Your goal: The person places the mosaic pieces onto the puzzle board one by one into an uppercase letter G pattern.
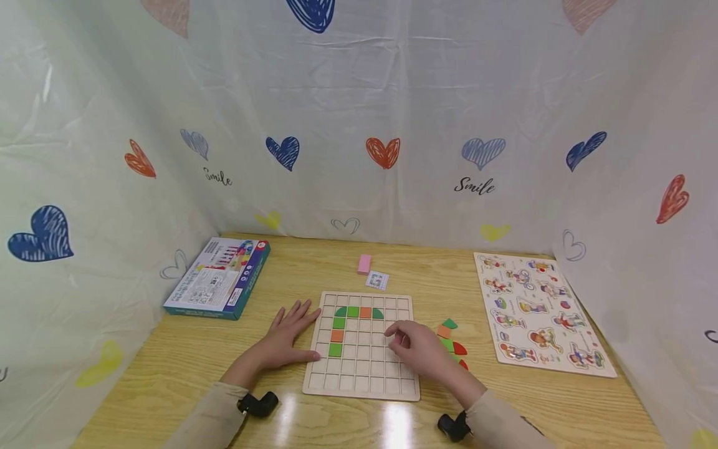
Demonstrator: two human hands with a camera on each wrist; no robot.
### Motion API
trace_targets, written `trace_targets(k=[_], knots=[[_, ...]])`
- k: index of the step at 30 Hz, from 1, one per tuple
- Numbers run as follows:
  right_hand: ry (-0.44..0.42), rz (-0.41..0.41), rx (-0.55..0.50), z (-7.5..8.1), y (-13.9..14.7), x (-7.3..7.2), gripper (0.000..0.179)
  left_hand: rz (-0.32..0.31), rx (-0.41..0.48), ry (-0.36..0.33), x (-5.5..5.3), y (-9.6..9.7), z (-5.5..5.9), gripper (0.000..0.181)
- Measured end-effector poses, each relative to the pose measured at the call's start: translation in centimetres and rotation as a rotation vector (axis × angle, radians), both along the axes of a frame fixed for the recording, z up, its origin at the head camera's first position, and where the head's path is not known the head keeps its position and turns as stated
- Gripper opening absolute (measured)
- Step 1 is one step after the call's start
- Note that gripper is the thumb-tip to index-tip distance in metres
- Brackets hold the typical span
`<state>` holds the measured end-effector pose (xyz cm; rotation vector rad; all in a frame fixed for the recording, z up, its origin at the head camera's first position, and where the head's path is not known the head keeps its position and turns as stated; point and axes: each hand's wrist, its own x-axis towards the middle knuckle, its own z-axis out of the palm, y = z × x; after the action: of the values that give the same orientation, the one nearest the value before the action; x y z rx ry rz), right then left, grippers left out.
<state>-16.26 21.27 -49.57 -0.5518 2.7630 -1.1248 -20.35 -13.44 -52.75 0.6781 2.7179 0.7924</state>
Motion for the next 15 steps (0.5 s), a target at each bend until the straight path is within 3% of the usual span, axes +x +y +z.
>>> trace_targets(k=[15], knots=[[-0.003,-0.244,0.068,-0.3,10.1,1.9,0.021,0.008,-0.009,-0.008,0.1,0.0,0.1,0.098]])
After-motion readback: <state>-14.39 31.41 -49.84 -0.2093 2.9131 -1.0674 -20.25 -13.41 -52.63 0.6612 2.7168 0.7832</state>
